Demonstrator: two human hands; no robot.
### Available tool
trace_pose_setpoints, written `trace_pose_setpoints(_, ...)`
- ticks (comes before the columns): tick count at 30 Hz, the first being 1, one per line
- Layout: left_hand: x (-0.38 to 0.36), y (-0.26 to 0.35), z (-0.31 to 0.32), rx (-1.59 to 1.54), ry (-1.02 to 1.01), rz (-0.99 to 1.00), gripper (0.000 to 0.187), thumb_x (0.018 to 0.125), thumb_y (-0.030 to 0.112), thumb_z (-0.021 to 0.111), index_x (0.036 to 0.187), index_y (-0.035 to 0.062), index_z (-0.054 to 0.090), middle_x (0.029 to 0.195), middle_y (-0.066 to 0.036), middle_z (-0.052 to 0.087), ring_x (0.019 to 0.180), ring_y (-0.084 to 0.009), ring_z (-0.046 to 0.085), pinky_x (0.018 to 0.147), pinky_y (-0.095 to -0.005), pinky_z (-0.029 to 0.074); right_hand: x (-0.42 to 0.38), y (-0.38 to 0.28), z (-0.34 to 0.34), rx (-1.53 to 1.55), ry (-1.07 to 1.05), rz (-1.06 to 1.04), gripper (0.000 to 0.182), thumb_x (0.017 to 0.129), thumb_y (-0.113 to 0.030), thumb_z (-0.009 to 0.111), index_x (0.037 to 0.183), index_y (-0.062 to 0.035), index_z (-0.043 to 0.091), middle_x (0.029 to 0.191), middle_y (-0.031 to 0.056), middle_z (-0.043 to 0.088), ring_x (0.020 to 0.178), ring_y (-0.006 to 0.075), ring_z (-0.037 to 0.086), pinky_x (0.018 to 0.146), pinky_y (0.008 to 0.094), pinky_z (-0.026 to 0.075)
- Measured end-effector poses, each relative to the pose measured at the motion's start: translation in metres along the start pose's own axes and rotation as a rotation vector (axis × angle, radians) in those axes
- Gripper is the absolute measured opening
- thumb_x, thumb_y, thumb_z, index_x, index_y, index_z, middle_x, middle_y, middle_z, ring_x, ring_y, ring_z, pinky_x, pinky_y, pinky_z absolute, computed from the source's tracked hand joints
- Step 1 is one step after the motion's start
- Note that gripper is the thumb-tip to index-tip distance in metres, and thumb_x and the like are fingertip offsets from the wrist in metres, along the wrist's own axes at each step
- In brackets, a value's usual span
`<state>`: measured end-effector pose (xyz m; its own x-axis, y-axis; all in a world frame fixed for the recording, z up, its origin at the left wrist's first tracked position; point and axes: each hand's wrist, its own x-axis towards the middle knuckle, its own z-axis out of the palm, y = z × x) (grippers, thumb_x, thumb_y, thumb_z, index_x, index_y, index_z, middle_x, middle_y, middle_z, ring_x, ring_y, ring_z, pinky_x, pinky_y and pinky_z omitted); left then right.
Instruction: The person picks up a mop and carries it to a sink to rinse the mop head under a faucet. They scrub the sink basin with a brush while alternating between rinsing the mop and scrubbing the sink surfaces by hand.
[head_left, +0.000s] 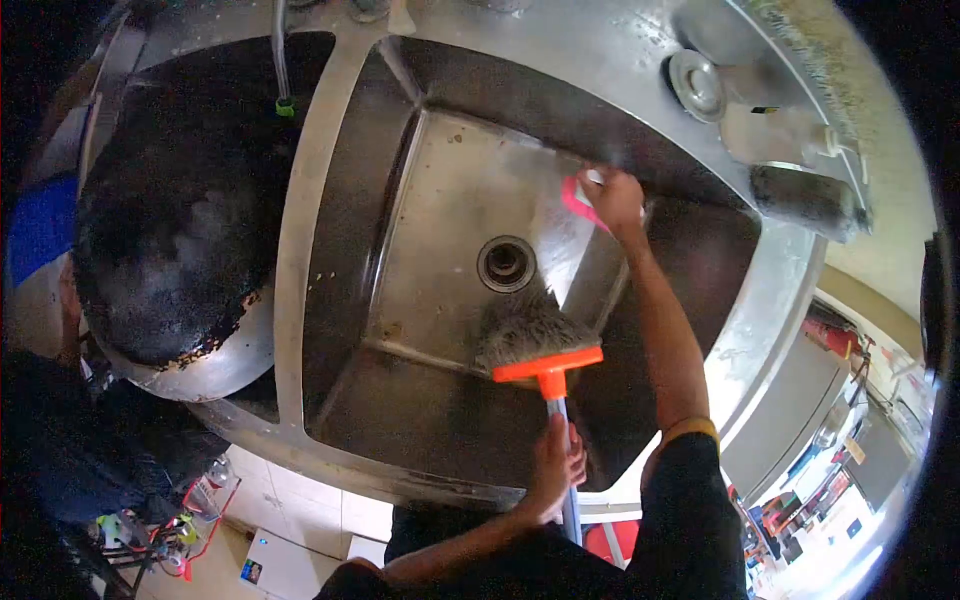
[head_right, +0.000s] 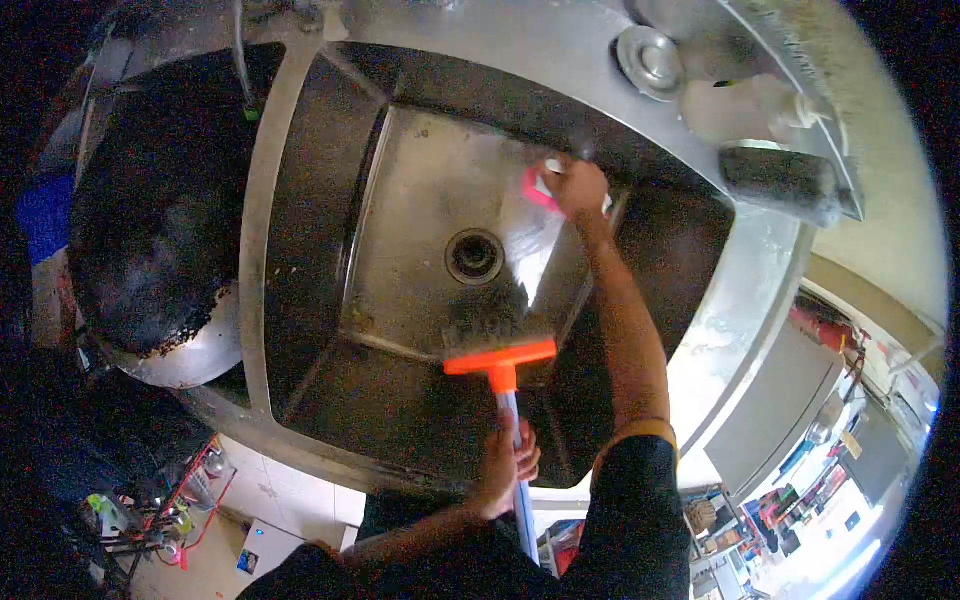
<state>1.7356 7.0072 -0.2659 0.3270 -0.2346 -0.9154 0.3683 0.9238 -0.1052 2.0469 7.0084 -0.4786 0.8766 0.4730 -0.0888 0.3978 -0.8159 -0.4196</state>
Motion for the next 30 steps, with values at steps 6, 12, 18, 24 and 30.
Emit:
trace_pose_setpoints(6,-0.024,0.012,0.025,-0.251,-0.297,-0.047,0.046,0.088,0.058,0.034,0.072,0.0152,0.038,0.053,0.007,0.026,0.041,-0.0032,0.023,0.036,-0.0195,0.017,-0.075,-0.022,-0.152,0.234,0.261,0.339,0.035,0.083,-0.031,0.059,0.072,0.0018,0.059,0.054,0.0143,0.049,0.050,0.0167,0.044,0.050,0.0331,0.038)
trace_pose_setpoints(12,-0.016,0.013,0.021,-0.710,-0.924,-0.353,0.050,0.087,0.059,0.035,0.067,0.0126,0.036,0.051,0.006,0.024,0.040,-0.0034,0.023,0.033,-0.0194,0.019,-0.159,-0.086,-0.240,0.436,0.580,0.523,0.036,0.088,-0.027,0.055,0.063,-0.0019,0.054,0.053,-0.0028,0.044,0.054,0.0048,0.036,0.046,0.0265,0.027)
trace_pose_setpoints(18,0.062,-0.006,-0.020,-0.666,-0.595,-0.456,0.052,0.086,0.060,0.038,0.063,0.0128,0.035,0.049,0.006,0.024,0.039,-0.0035,0.024,0.031,-0.0194,0.018,-0.159,-0.094,-0.201,0.356,0.384,0.347,0.015,0.081,-0.013,0.063,0.076,0.0009,0.064,0.061,0.0064,0.059,0.057,0.0079,0.051,0.052,0.0258,0.042)
trace_pose_setpoints(24,0.101,-0.022,-0.056,0.015,-0.054,-0.196,0.058,0.076,0.072,0.040,0.059,0.0173,0.032,0.047,0.008,0.020,0.036,-0.0048,0.020,0.033,-0.0200,0.015,-0.136,-0.021,0.025,-0.063,-0.233,0.049,0.028,0.071,-0.037,0.065,0.087,-0.0144,0.068,0.072,0.0146,0.064,0.064,0.0309,0.062,0.061,0.0412,0.050)
trace_pose_setpoints(30,0.091,-0.032,-0.065,-0.148,-0.026,-0.180,0.059,0.073,0.074,0.041,0.059,0.0176,0.030,0.049,0.008,0.020,0.037,-0.0054,0.019,0.036,-0.0212,0.013,-0.153,0.003,0.112,-0.122,-0.240,-0.149,0.029,0.073,-0.042,0.059,0.083,-0.0167,0.067,0.069,0.0130,0.063,0.061,0.0308,0.061,0.057,0.0429,0.049)
